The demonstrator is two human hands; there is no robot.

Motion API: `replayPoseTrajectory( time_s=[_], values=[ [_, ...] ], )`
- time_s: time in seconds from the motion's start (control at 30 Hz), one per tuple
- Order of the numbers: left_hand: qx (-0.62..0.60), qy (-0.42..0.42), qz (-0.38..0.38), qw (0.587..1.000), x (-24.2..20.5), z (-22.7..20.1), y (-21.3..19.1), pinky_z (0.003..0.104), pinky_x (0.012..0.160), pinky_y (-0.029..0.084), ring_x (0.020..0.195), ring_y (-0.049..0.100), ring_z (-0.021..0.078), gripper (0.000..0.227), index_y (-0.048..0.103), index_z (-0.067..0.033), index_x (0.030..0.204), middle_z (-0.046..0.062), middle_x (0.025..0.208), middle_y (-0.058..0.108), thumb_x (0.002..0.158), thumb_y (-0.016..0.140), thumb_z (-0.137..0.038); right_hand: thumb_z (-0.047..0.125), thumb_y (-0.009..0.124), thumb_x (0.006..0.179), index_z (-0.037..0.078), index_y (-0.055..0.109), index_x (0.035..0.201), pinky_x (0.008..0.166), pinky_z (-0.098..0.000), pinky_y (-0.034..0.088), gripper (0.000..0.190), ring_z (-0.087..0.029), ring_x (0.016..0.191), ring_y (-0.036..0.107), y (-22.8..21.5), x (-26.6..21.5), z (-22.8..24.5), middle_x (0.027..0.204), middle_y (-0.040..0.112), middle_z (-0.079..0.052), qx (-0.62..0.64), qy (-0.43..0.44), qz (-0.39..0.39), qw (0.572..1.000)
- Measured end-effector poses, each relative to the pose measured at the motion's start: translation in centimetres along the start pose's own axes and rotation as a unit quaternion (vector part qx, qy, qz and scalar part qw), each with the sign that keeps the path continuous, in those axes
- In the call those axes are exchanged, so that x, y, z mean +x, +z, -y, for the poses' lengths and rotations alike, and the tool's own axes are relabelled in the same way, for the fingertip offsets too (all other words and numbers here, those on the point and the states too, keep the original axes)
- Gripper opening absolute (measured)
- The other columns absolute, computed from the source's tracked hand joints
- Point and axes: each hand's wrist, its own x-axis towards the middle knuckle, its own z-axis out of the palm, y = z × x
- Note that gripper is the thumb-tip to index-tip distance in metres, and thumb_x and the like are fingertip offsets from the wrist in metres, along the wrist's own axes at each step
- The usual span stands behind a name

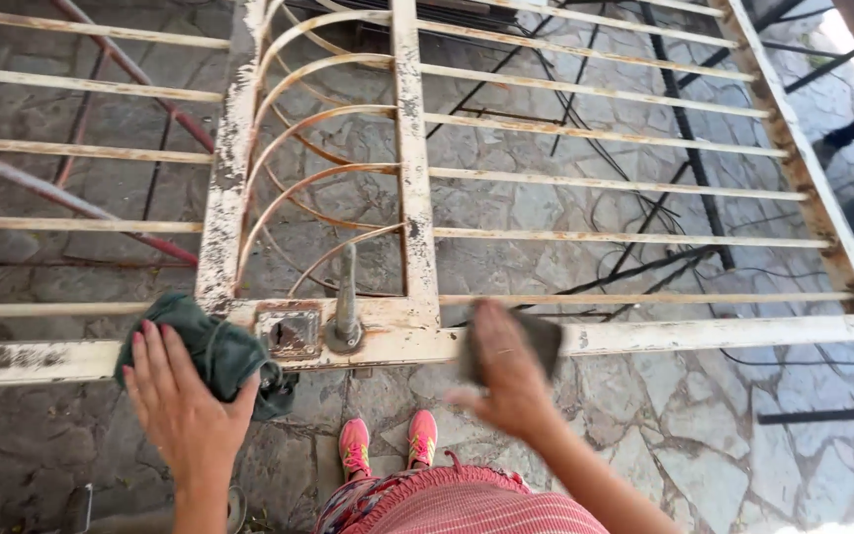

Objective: Sanding a large metal frame to remove old paint or rust and wiping it clean with a cloth.

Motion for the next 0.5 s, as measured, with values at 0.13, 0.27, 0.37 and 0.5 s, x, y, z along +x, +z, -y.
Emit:
replayPoseTrajectory(
  time_s=[0.13,0.27,0.37,0.5],
  values=[
    [-0.044,0.048,-0.052,0.997,-0.6,-0.7,0.6,0.060,0.124,0.025,0.151,0.038,0.0442,0.074,0.056,0.0111,0.150,0.029,0.161,0.047,0.104,0.045,-0.046,0.054,0.046,0.093,0.004,0.005,0.160,0.126,-0.0474,0.011,0.093,-0.029,0.156,0.008,-2.7,-4.7,-11.7,0.171,0.006,-0.015,-0.026,0.301,-0.065,0.951],
    [-0.095,0.082,-0.084,0.989,-2.7,-2.5,2.4,0.060,0.125,0.029,0.147,0.045,0.0441,0.055,0.060,0.0075,0.145,0.026,0.156,0.054,0.104,0.049,-0.027,0.064,0.032,0.098,-0.004,0.009,0.161,0.126,-0.0474,0.002,0.095,-0.036,0.157,0.005,-1.3,-6.6,-20.2,0.169,0.007,-0.024,-0.011,0.380,-0.206,0.902],
    [-0.127,0.147,-0.072,0.978,-4.5,-4.8,4.5,0.061,0.120,0.033,0.147,0.046,0.0437,0.069,0.051,0.0014,0.152,0.020,0.160,0.048,0.104,0.030,-0.044,0.070,0.023,0.099,-0.011,0.015,0.158,0.125,-0.0466,0.006,0.101,-0.039,0.156,0.010,-1.2,-5.5,-21.8,0.166,0.013,-0.030,-0.074,0.407,-0.231,0.881],
    [-0.077,0.185,-0.144,0.969,-6.4,-6.0,9.6,0.046,0.118,0.036,0.131,0.062,0.0356,0.069,0.071,0.0039,0.131,0.021,0.138,0.069,0.101,0.029,-0.042,0.075,0.013,0.096,-0.006,0.004,0.158,0.127,-0.0447,0.000,0.102,-0.033,0.157,-0.001,-2.0,-4.9,-20.6,0.169,0.001,-0.023,-0.031,0.453,-0.181,0.873]
  ],
)
